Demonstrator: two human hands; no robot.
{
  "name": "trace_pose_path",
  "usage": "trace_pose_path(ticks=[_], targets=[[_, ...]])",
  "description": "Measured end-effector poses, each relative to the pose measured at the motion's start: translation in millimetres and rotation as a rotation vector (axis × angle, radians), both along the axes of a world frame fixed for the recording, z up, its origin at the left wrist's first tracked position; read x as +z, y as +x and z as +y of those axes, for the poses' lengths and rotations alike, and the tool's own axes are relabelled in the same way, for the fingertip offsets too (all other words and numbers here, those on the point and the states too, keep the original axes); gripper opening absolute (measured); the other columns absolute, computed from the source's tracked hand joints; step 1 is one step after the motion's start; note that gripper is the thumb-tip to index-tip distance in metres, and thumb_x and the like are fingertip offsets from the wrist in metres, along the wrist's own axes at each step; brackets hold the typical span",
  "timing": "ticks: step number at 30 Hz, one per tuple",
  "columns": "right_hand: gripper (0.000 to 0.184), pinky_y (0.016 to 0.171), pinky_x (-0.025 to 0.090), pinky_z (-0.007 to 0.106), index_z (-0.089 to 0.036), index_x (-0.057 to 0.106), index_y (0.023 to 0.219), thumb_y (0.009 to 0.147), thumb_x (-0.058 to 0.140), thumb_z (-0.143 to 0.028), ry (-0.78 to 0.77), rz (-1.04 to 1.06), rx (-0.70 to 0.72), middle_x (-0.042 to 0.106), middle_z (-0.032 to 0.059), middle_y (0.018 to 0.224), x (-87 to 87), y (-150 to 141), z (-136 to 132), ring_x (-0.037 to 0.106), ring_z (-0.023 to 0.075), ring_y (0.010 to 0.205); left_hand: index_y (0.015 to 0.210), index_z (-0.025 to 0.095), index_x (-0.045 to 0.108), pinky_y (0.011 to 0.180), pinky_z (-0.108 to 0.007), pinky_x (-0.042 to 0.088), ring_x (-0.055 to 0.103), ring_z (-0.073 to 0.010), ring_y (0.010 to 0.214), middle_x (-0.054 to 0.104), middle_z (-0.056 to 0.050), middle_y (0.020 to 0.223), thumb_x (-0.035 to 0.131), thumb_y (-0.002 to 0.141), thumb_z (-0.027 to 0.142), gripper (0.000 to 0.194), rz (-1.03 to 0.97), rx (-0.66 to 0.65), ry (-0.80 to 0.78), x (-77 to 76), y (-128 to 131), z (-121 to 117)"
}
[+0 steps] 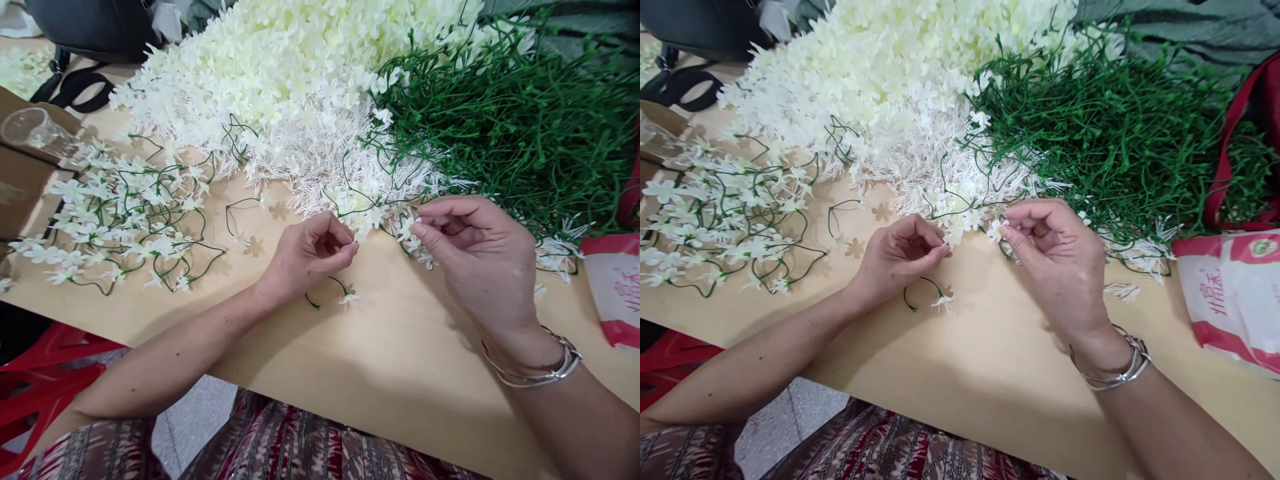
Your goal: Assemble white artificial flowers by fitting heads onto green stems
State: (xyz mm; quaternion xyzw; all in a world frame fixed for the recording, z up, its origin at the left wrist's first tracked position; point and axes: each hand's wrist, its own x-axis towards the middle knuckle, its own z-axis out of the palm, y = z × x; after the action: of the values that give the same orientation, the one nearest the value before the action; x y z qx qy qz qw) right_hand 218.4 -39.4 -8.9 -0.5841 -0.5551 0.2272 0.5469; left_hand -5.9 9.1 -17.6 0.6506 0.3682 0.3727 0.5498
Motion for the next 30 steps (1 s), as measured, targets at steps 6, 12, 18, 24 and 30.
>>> trace_pose_path(ticks=[6,12,18,24,30], targets=[[0.014,0.075,0.062,0.035,-0.026,0.079,0.106,0.092,0.077,-0.024,-0.072,-0.146,0.223,0.073,0.0047,0.104,1.4,-2.4,-5.3,0.070,0.0179,0.084,0.100,0.018,0.076,0.069,-0.021,0.054,0.065,-0.0108,0.076,0.073,-0.003,0.085,0.080,0.087,0.026,0.016,-0.098,0.003,-0.034,-1.9,-1.8,4.1],[0.013,0.075,0.063,0.040,-0.022,0.077,0.108,0.096,0.072,-0.025,0.073,-0.532,0.118,0.072,0.0098,0.105,-13.2,3.6,1.9,0.072,0.0233,0.086,0.092,0.019,0.078,0.071,-0.025,0.054,0.067,-0.0131,0.078,0.077,-0.004,0.087,0.080,0.090,0.029,0.011,-0.068,0.008,0.068,1.9,-5.8,2.9],[0.008,0.079,0.061,0.048,-0.022,0.075,0.093,0.096,0.068,-0.025,0.077,-0.643,0.072,0.070,0.0105,0.097,-22.9,12.2,8.0,0.071,0.0286,0.090,0.082,0.018,0.072,0.067,-0.022,0.051,0.062,-0.0102,0.072,0.072,-0.001,0.080,0.085,0.088,0.031,0.019,-0.089,0.070,0.072,1.5,-6.0,2.9],[0.007,0.088,0.059,0.054,-0.029,0.071,0.089,0.095,0.071,-0.025,0.135,-0.531,0.006,0.080,0.0075,0.098,-14.6,11.5,4.1,0.076,0.0310,0.095,0.109,0.021,0.072,0.072,-0.020,0.054,0.063,-0.0093,0.076,0.066,0.002,0.084,0.088,0.085,0.032,0.031,-0.136,0.098,0.005,-0.5,-6.3,4.9],[0.012,0.088,0.062,0.050,-0.032,0.075,0.097,0.096,0.072,-0.020,0.104,-0.423,0.068,0.082,0.0011,0.096,-4.1,1.6,-5.0,0.080,0.0287,0.092,0.091,0.017,0.075,0.069,-0.022,0.055,0.064,-0.0109,0.075,0.072,-0.003,0.086,0.086,0.086,0.041,0.027,-0.103,0.080,-0.066,0.6,-3.9,3.1]])
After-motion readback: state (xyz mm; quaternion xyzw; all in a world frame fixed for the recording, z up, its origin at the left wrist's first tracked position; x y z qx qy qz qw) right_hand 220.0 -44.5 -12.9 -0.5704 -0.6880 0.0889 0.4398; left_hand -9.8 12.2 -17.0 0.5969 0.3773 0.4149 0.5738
